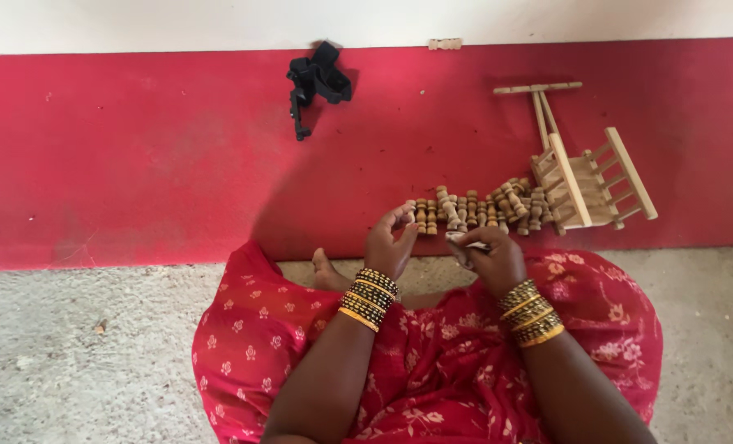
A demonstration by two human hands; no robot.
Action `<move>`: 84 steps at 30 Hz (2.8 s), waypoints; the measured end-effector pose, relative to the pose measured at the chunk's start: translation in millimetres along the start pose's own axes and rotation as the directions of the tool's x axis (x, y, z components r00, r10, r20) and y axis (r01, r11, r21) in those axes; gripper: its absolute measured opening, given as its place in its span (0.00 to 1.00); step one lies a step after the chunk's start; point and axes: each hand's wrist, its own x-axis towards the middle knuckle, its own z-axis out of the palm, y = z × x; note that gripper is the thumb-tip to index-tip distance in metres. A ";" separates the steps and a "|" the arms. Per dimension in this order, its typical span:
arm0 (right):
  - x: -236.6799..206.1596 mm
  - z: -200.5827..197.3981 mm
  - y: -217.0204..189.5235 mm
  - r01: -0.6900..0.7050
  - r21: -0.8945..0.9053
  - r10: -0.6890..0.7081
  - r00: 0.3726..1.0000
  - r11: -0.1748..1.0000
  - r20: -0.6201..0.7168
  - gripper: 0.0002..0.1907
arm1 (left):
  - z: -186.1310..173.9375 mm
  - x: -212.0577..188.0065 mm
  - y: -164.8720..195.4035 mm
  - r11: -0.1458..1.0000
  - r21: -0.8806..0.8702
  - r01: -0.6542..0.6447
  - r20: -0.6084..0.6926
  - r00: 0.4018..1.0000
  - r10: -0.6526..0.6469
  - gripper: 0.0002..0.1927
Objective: The person sits on the floor and wipes small wooden toy parts one at a time with a cloth, placing each wiped piece in a pile. Near the end they wipe the bars and frame of a wooden toy structure with the cloth.
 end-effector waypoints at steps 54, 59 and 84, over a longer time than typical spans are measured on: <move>230.4 71.3 39.2 -0.094 -0.411 0.256 0.896 0.907 0.361 0.17 | 16.3 47.3 -52.9 0.695 -0.566 0.444 -0.136 0.781 -0.610 0.29; 116.6 79.3 -23.4 0.697 -0.424 -0.335 0.677 0.579 0.656 0.32 | 11.3 49.1 -65.7 0.739 -0.500 0.452 -0.076 0.827 -0.558 0.32; 116.5 -68.6 8.9 0.104 -0.993 0.611 0.783 0.058 0.117 0.22 | 6.5 54.1 -71.1 0.744 -0.363 0.562 0.038 0.806 -0.590 0.27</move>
